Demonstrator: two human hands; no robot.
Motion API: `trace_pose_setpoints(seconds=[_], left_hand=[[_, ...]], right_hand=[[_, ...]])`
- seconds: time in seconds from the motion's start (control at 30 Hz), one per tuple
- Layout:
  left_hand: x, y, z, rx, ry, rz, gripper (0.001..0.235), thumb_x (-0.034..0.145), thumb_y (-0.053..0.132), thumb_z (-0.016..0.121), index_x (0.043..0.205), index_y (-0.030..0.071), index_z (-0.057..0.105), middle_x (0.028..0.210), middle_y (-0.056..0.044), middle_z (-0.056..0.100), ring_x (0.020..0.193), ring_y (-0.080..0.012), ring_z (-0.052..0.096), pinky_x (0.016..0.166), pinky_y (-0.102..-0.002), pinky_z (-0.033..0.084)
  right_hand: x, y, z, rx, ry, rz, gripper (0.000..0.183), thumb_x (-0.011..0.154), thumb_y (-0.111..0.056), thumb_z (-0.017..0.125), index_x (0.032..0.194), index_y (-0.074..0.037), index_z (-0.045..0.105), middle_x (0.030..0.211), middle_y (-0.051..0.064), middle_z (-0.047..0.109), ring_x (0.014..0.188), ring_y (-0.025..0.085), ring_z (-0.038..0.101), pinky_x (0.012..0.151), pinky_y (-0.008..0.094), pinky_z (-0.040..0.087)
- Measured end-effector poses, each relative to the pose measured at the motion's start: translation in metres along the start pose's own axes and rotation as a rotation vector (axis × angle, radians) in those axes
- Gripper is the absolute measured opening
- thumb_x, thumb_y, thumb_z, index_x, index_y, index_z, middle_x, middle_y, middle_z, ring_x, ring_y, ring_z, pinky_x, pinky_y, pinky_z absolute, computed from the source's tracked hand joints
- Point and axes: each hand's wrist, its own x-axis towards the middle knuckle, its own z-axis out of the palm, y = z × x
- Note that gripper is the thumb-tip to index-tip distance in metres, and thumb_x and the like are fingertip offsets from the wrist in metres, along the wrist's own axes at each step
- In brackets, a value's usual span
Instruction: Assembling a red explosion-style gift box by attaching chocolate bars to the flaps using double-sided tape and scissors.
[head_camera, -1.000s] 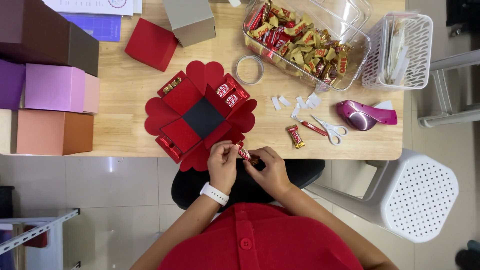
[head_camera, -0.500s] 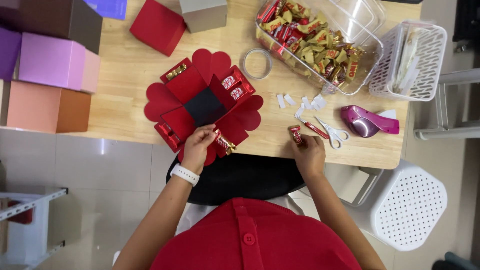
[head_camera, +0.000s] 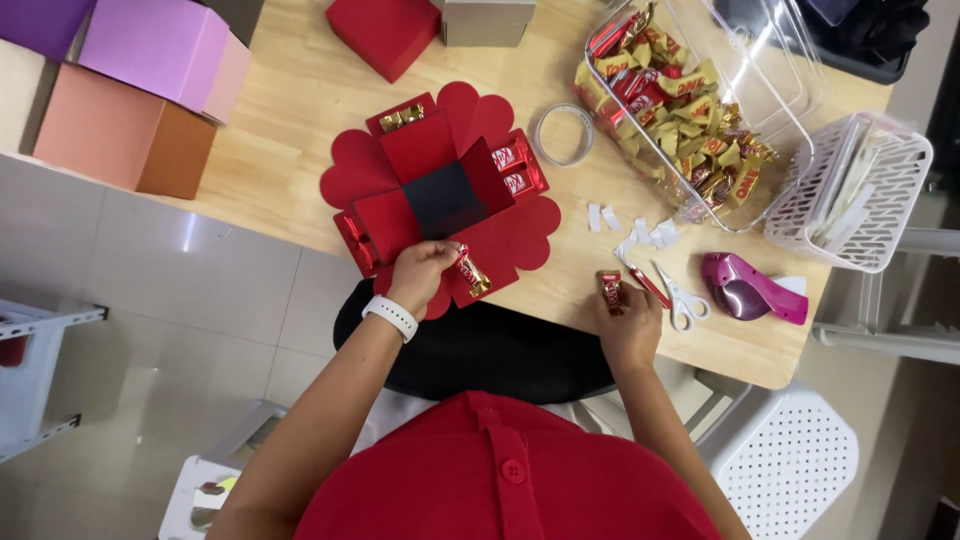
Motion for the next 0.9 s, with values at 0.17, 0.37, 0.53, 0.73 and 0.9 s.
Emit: trace_pose_setpoints(seconds=[0.17, 0.37, 0.53, 0.73, 0.9], left_hand=[[0.003, 0.001, 0.000, -0.024, -0.006, -0.015, 0.007, 0.091, 0.010, 0.075, 0.095, 0.005, 0.076, 0.110, -0.011, 0.074, 0.108, -0.0199, 0.066, 0.098, -0.035, 0.048], [-0.004, 0.007, -0.002, -0.039, -0.034, -0.022, 0.008, 0.092, 0.009, 0.072, 0.097, 0.003, 0.073, 0.116, -0.012, 0.072, 0.111, -0.0194, 0.063, 0.100, -0.034, 0.047], [0.004, -0.002, -0.005, -0.051, -0.038, -0.027, 0.008, 0.093, 0.009, 0.071, 0.097, 0.002, 0.073, 0.116, -0.011, 0.071, 0.111, -0.0190, 0.063, 0.100, -0.033, 0.048], [0.007, -0.006, -0.006, -0.072, -0.043, -0.029, 0.008, 0.094, 0.009, 0.071, 0.098, 0.003, 0.073, 0.117, -0.012, 0.071, 0.111, -0.0187, 0.063, 0.099, -0.032, 0.048], [0.005, -0.003, -0.005, -0.096, -0.037, -0.028, 0.007, 0.093, 0.008, 0.071, 0.098, 0.002, 0.072, 0.115, -0.012, 0.070, 0.111, -0.0181, 0.063, 0.100, -0.032, 0.048]], right_hand=[[0.010, 0.008, 0.011, 0.010, -0.063, 0.025, 0.025, 0.080, -0.031, 0.081, 0.094, -0.011, 0.074, 0.082, 0.007, 0.065, 0.081, 0.033, 0.071, 0.074, 0.044, 0.059], [0.021, 0.021, 0.004, 0.095, -0.295, 0.188, 0.028, 0.077, -0.035, 0.083, 0.093, -0.013, 0.077, 0.078, 0.005, 0.071, 0.080, 0.026, 0.073, 0.074, 0.038, 0.057], [0.027, 0.026, 0.001, 0.139, -0.382, 0.234, 0.029, 0.077, -0.037, 0.082, 0.094, -0.014, 0.078, 0.077, 0.004, 0.073, 0.078, 0.023, 0.073, 0.073, 0.036, 0.056], [0.025, 0.009, -0.009, 0.196, -0.364, 0.216, 0.031, 0.076, -0.028, 0.083, 0.097, -0.005, 0.076, 0.080, 0.013, 0.073, 0.080, 0.029, 0.073, 0.071, 0.038, 0.057], [0.022, 0.006, -0.012, 0.244, -0.314, 0.201, 0.030, 0.076, -0.021, 0.082, 0.097, -0.001, 0.074, 0.081, 0.017, 0.071, 0.079, 0.031, 0.072, 0.069, 0.040, 0.058]])
